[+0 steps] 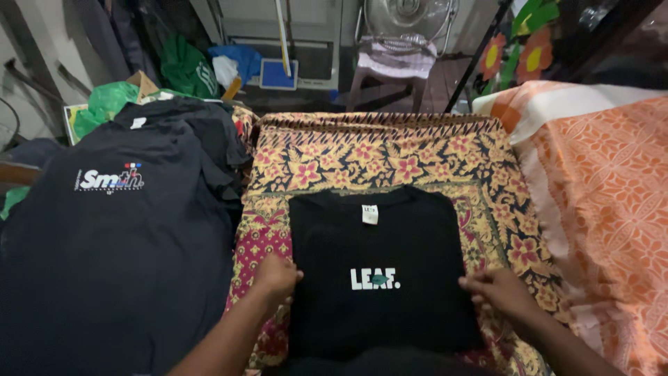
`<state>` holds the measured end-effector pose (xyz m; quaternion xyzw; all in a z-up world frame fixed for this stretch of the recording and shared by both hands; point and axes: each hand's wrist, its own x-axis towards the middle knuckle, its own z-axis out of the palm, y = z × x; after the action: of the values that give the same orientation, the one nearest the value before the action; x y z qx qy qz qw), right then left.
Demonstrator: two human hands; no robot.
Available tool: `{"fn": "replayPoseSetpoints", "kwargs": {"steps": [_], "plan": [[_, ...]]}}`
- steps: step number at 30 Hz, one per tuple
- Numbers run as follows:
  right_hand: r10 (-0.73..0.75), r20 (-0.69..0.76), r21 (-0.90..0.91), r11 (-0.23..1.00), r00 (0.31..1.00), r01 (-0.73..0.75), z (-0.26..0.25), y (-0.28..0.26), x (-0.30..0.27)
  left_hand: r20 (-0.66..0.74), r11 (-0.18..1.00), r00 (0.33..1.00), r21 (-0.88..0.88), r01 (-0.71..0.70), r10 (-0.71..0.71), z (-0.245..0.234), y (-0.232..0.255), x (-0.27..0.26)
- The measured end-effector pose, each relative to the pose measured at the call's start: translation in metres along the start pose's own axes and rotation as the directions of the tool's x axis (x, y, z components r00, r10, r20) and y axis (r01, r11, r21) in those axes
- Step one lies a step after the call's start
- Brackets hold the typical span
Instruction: The person folds black t-shirts by hand on a patterned mat and then on a bed. They smooth out the fabric, fold the sides and sleeves inward, and then fold the bottom half up to form a rectangle, handling two shirts one at a time.
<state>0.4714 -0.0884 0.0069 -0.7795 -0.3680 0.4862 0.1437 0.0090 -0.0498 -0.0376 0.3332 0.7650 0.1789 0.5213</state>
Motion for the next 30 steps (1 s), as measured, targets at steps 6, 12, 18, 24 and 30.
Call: {"fn": "replayPoseSetpoints", "kwargs": {"steps": [6, 12, 18, 24, 30], "plan": [[0.089, 0.085, 0.188, 0.977, 0.992, -0.104, -0.001, 0.007, -0.013, -0.112, 0.993, 0.988, 0.060, -0.104, 0.110, -0.004, -0.006, -0.009], [0.135, 0.207, 0.284, 0.940, 0.969, -0.191, 0.002, 0.026, -0.001, 0.071, 0.947, 0.979, -0.251, 0.200, -0.188, -0.012, 0.016, -0.061], [0.122, 0.312, 0.268, 0.940, 0.942, -0.211, 0.000, 0.073, 0.043, 0.280, 0.950, 0.917, -0.048, 0.308, -0.284, -0.007, -0.039, -0.050], [0.100, 0.270, 0.192, 0.969, 0.958, -0.156, -0.007, 0.071, 0.021, 0.233, 0.952, 0.950, -0.173, 0.251, -0.208, -0.014, -0.049, -0.055], [0.078, 0.307, 0.296, 0.939, 0.948, -0.173, -0.002, 0.058, 0.002, 0.377, 0.969, 0.917, -0.148, 0.197, -0.129, -0.017, -0.040, -0.054]]}}
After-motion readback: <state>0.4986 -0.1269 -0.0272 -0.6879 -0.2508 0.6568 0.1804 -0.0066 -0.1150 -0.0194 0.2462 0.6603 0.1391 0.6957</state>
